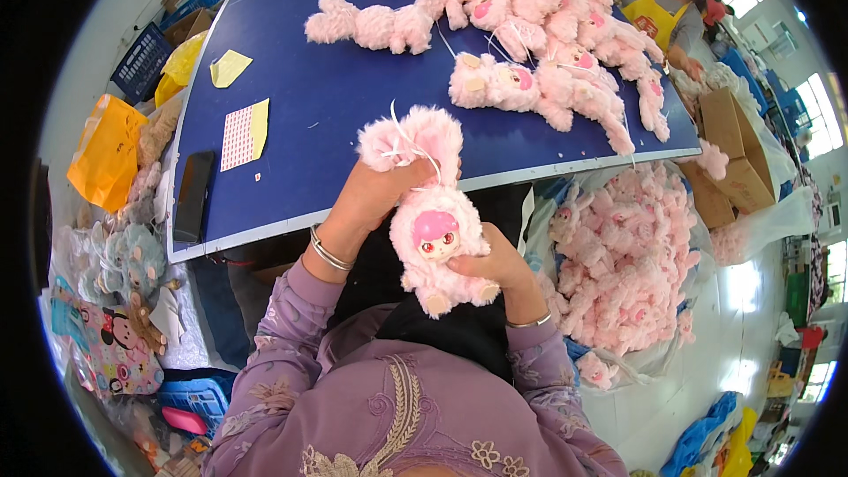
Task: The person trims loose threads and fluff from a pink stuffed bunny using small scissors. They repeatedly pick up the toy, snip stray fibers, and place it back on the table among many similar bunnies.
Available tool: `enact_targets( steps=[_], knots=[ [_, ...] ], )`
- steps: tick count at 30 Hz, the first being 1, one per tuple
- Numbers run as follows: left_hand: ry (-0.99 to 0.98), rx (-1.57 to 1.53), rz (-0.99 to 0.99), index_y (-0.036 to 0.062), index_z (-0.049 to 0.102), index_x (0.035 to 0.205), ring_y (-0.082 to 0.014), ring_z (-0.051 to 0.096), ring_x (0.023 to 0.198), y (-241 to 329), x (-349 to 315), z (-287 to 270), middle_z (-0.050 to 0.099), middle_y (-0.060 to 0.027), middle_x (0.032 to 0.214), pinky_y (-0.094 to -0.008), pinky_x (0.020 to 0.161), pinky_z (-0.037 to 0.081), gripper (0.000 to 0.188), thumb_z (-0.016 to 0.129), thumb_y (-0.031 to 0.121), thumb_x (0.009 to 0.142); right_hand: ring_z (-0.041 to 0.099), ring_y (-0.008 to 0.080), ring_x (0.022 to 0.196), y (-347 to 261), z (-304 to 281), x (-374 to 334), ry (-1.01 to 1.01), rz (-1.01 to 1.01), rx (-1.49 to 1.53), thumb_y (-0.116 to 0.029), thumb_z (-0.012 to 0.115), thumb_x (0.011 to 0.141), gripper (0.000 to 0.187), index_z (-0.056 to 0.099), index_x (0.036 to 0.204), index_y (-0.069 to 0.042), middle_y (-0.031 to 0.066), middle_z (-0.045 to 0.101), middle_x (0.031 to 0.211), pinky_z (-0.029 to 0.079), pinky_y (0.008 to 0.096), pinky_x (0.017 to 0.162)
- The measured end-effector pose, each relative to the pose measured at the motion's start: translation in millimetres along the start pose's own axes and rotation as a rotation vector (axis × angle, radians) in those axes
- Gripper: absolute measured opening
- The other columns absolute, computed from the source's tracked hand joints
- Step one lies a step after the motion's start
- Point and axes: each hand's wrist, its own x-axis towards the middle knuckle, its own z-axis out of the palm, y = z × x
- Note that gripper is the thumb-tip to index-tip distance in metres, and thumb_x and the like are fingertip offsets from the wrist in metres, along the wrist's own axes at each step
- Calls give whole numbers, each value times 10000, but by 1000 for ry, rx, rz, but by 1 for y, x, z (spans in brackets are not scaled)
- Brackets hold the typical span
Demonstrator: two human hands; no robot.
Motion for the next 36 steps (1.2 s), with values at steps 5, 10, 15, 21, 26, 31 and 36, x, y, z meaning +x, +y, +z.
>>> enact_targets(
  steps=[5,10,15,21,26,31,36],
  knots=[
    [-27,251,-24,-14,649,1055,-103,611,847,20,6,-9,670,-59,977,-273,744,503,240,647,141,873,599,142,974,2,-9,-4,-21,21,-33,-217,771,708,522,613,1135,39,69,657,1069,475,307,868],
    [-105,-151,-96,-41,631,1112,-174,639,939,42,22,-21,639,-125,1103,-301,816,527,373,417,245,1006,596,144,991,2,-10,-8,-10,-8,-54,-196,771,712,530,600,1151,47,74,653,1081,471,310,885],
    [-109,-270,-86,-93,366,1366,-262,554,1163,42,27,-19,563,-188,1259,-392,1029,412,650,169,426,1028,585,144,1018,-1,-6,-9,73,-77,-24,-184,777,712,601,550,1215,53,84,632,1124,468,314,899],
    [-49,-129,-143,-73,515,1224,-180,627,992,9,15,-11,628,-127,1127,-311,896,500,498,478,357,974,581,147,1022,-4,-12,-3,109,-148,-16,-187,780,720,620,532,1236,50,83,622,1135,466,316,900],
    [-4,90,-92,-13,665,980,-82,614,772,0,11,1,668,-17,867,-223,708,498,207,672,170,884,582,147,1016,-5,-12,-2,51,-106,-8,-199,770,734,611,533,1240,48,81,620,1135,469,315,893],
    [-63,224,55,-53,593,1122,-97,603,817,-3,25,8,659,-48,956,-233,685,487,325,663,163,890,573,160,1042,-5,-19,-2,191,-182,-28,-204,758,748,630,505,1275,32,81,601,1162,470,314,903],
    [-125,214,35,-22,421,1363,-206,607,1089,30,33,13,580,-152,1268,-285,817,508,511,587,187,928,562,152,693,-45,-86,-41,431,-992,337,-482,538,871,661,433,1371,-61,129,524,1313,432,281,590]
  ],
)
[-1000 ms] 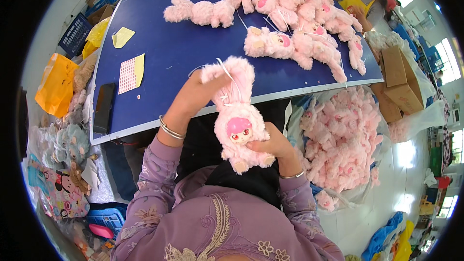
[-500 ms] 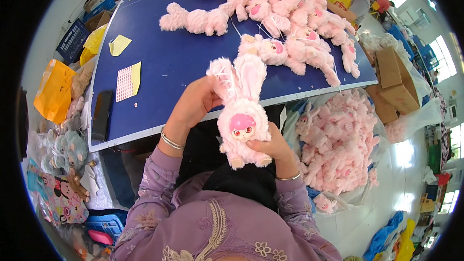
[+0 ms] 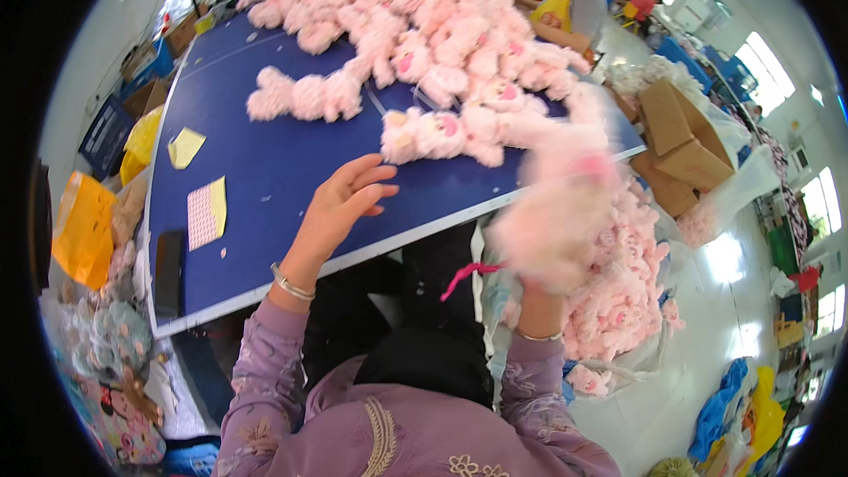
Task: The person trims loose threads and fluff from a pink stuffed bunny using small scissors. They repeatedly pick up the toy, snip stray fibers, and place it back on the table among many similar bunnies.
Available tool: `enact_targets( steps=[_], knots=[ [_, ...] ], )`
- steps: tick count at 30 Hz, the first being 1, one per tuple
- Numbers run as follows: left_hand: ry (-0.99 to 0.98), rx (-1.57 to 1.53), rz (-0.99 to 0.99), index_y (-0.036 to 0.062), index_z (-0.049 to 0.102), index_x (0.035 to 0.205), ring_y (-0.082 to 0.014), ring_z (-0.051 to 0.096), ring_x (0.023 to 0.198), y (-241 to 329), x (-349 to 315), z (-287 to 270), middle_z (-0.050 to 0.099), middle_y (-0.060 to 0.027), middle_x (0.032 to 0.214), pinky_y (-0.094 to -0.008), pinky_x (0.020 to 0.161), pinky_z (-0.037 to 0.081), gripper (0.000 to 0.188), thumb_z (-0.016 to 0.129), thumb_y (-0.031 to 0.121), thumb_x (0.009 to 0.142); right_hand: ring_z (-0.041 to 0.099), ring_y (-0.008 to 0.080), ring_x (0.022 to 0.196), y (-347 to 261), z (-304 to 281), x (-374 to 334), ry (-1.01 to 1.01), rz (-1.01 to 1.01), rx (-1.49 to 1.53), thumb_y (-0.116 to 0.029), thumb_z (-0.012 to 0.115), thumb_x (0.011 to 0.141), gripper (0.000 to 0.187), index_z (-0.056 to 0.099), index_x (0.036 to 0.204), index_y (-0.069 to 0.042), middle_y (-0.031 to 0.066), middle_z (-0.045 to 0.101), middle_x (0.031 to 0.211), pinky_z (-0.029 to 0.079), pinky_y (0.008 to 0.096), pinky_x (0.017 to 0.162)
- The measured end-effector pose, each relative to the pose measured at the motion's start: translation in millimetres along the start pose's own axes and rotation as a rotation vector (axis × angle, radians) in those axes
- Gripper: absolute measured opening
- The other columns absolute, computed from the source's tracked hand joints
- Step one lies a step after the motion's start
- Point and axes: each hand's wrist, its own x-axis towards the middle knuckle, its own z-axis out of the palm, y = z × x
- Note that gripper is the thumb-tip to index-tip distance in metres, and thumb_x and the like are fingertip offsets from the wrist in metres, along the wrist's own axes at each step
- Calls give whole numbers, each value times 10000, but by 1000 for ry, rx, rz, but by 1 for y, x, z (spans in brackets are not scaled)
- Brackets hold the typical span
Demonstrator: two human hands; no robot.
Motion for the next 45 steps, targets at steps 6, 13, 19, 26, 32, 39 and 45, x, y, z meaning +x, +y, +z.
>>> enact_targets(
  steps=[6,13,19,26,32,39,45],
  knots=[
    [185,262,169,-12,505,1283,-198,569,1087,-24,50,-5,583,-136,1237,-283,821,494,477,630,214,882,349,55,425,-31,-14,44,-125,125,171,-499,489,927,525,582,1158,-37,108,652,1071,267,221,406],
    [343,953,607,-9,524,1233,-367,492,1147,-49,141,-12,544,-222,1235,-415,957,424,570,693,293,779,495,82,605,77,39,14,-26,800,-272,-93,500,948,210,591,1101,19,90,613,935,395,206,500],
    [85,886,159,-28,588,995,-354,605,951,-38,109,-7,626,-235,1000,-404,828,477,540,726,426,739,488,98,554,94,40,32,178,613,-417,-256,470,995,318,524,1161,9,106,604,958,404,232,461],
    [44,572,19,-24,555,936,-174,577,719,-41,55,1,598,-135,810,-319,646,474,406,723,314,787,554,94,766,105,55,34,140,551,-744,-242,705,857,494,462,1159,64,87,575,992,477,228,650],
    [331,318,311,-12,493,1089,-147,562,836,-60,32,10,593,-91,964,-295,734,494,446,742,194,782,556,156,1020,114,73,18,34,358,-498,-143,722,820,544,438,1237,59,118,564,1125,467,280,866],
    [155,-321,-128,6,438,1279,-136,580,1021,-50,-9,-3,569,-85,1154,-269,858,491,396,579,78,916,576,123,946,96,95,14,-187,440,-551,-91,702,815,449,519,1201,49,77,596,1102,476,272,839],
    [175,-606,80,5,401,1340,-167,563,1110,-58,-33,13,550,-95,1240,-299,942,467,450,537,27,912,534,30,701,96,86,9,-187,526,-437,-71,671,838,258,589,1056,42,23,605,946,432,189,590]
  ],
)
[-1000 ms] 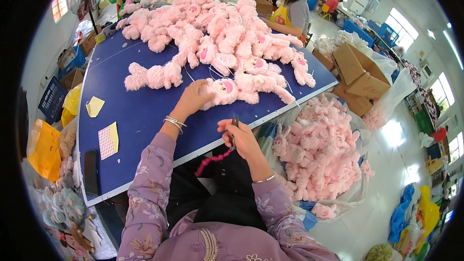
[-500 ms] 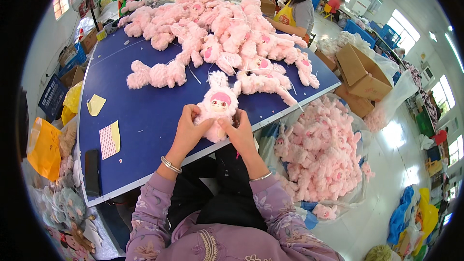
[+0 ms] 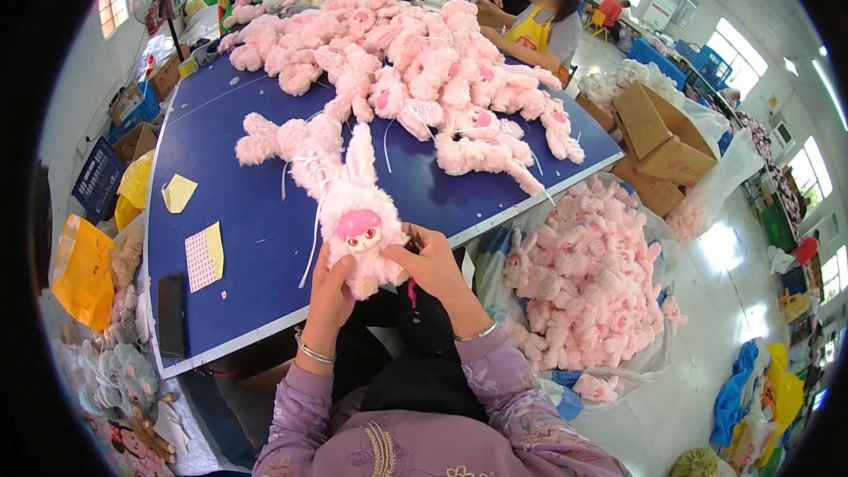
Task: The person trims loose threads and fluff from a pink stuffed bunny using small scissors. They repeatedly pick up the toy, snip stray fibers, and place it back on the table among many similar bunnies.
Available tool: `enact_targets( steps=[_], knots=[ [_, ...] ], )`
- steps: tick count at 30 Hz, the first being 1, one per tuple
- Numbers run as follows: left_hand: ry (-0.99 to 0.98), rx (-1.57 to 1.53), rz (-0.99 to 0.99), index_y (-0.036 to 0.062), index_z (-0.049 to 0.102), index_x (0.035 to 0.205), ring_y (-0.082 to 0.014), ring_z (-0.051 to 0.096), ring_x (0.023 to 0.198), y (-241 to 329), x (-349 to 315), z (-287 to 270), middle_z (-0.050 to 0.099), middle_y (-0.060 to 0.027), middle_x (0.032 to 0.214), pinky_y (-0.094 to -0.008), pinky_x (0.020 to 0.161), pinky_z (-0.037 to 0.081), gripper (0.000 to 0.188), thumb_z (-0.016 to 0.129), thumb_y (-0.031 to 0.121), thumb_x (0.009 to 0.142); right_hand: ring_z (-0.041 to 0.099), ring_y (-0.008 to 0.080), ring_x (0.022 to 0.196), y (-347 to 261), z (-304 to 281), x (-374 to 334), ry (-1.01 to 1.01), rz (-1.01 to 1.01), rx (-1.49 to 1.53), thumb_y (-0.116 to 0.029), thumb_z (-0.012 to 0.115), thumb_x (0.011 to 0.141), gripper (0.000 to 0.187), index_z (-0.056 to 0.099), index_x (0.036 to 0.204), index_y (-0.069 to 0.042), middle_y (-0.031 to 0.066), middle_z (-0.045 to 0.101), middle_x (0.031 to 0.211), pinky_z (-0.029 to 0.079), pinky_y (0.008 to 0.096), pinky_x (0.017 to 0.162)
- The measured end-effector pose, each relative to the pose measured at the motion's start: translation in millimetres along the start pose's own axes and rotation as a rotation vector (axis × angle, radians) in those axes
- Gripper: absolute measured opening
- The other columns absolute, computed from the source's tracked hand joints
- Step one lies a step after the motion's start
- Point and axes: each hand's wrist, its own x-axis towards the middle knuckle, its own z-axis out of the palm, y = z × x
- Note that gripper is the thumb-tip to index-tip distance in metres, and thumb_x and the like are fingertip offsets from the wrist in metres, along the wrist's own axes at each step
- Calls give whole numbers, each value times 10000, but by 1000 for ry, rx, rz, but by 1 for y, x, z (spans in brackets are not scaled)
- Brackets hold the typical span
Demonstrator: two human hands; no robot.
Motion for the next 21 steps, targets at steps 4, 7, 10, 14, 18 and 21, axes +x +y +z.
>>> enact_targets(
  steps=[4,7,10,14,18,21],
  knots=[
    [12,49,87,9,420,1341,-157,555,1111,-8,-3,-6,545,-83,1246,-298,949,456,451,523,6,902,464,25,635,-6,7,-8,68,-96,-171,-66,651,839,176,576,973,19,-28,544,778,397,199,557],
    [27,148,125,8,448,1320,-140,553,1094,-10,-5,-6,558,-67,1223,-286,939,452,419,526,21,908,419,52,612,-12,10,-12,104,-139,-382,-65,639,834,167,554,953,17,-18,491,712,392,231,562],
    [29,157,165,5,465,1302,-126,552,1074,-5,-10,-1,570,-56,1201,-276,929,450,392,531,45,918,422,72,626,-27,14,-17,83,-145,-502,-76,637,836,190,546,969,24,13,496,697,387,249,570],
    [22,173,197,5,475,1290,-124,554,1064,-3,-13,-3,571,-59,1201,-280,925,453,373,534,74,928,435,72,642,-37,13,-23,20,-148,-493,-82,633,844,207,546,993,33,29,517,714,388,244,573],
    [-15,190,165,-7,420,1334,-145,557,1091,1,-18,-2,570,-82,1216,-292,942,454,437,526,53,914,461,49,672,-39,17,-27,28,-123,-324,-69,612,867,186,560,1021,23,3,554,768,396,223,596],
    [-42,226,147,-21,367,1370,-179,553,1136,3,-22,-1,550,-108,1254,-316,972,448,512,509,-1,878,484,35,708,-32,20,-30,46,-104,-124,-42,585,886,164,565,1040,12,-14,570,823,402,206,622]
  ],
)
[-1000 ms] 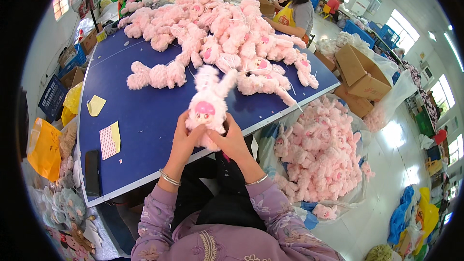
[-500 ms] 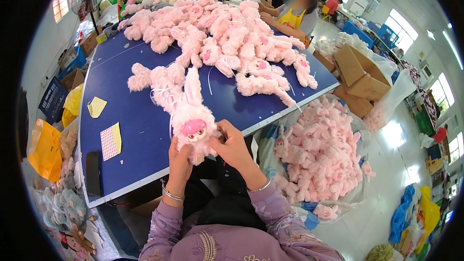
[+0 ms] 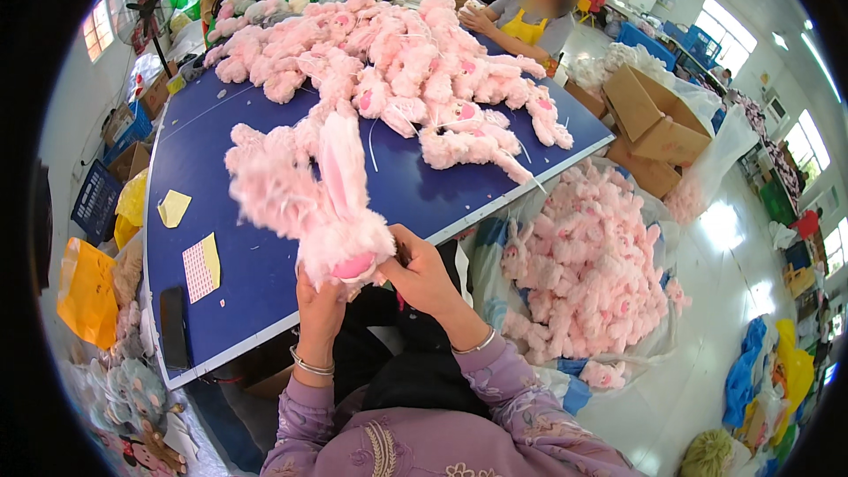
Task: The person trims loose threads and fluff from a pink stuffed bunny using small scissors. They repeatedly pick up the toy, snip stray fibers, and place it back on the table among many similar bunnies.
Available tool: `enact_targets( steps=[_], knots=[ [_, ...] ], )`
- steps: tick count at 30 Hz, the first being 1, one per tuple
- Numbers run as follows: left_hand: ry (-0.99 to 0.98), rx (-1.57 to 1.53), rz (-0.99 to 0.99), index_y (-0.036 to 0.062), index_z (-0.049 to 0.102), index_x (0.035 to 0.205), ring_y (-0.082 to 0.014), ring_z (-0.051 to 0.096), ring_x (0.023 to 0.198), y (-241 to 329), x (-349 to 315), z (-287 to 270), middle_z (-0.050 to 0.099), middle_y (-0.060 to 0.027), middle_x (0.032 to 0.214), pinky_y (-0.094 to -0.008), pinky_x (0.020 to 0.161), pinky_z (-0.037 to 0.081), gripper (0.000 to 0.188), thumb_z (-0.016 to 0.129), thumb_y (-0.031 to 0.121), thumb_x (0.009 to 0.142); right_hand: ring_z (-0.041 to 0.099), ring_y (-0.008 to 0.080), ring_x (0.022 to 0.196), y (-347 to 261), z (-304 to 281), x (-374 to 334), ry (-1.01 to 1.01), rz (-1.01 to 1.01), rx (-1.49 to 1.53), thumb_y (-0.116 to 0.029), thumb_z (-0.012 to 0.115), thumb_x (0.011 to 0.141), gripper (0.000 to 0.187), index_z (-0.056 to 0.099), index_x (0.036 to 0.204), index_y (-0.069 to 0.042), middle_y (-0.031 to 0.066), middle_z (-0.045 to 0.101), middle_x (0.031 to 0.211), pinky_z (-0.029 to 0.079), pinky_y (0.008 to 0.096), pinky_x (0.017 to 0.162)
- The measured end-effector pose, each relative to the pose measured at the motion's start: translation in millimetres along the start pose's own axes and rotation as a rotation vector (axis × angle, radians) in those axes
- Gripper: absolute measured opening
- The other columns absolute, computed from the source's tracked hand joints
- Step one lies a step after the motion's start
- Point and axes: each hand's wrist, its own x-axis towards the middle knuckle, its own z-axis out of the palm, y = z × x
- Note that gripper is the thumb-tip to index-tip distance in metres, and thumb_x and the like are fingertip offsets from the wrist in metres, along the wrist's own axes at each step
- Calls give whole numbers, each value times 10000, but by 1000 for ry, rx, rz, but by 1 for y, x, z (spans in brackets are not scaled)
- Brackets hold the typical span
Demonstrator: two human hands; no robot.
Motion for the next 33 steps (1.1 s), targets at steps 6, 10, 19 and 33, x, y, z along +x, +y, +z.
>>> enact_targets(
  steps=[6,10,19,33],
  knots=[
    [6,-65,13,-36,354,1375,-236,520,1218,-4,-1,3,508,-142,1310,-374,1016,431,591,440,-84,792,498,33,726,9,-3,-5,-23,-20,130,-7,558,898,144,561,1041,5,-14,568,841,405,200,639],
    [58,-137,36,-34,369,1365,-228,566,1140,-15,2,3,529,-143,1275,-351,938,479,579,456,-72,794,487,32,708,0,-1,-5,-1,-12,130,-25,579,896,128,558,1020,-1,-12,567,834,399,199,621],
    [-33,-88,30,15,356,1380,-110,602,762,-5,5,12,605,-89,1096,-215,538,460,589,596,68,845,432,34,672,6,-7,-3,41,0,-13,-56,645,828,164,490,873,-23,-22,484,758,366,205,584],
    [11,-2,-26,9,381,1361,-128,606,849,-10,7,20,607,-90,1123,-234,652,469,563,601,84,848,435,37,694,9,-15,-10,61,26,-23,-5,642,781,190,512,919,-17,-19,512,789,362,207,599]
  ],
)
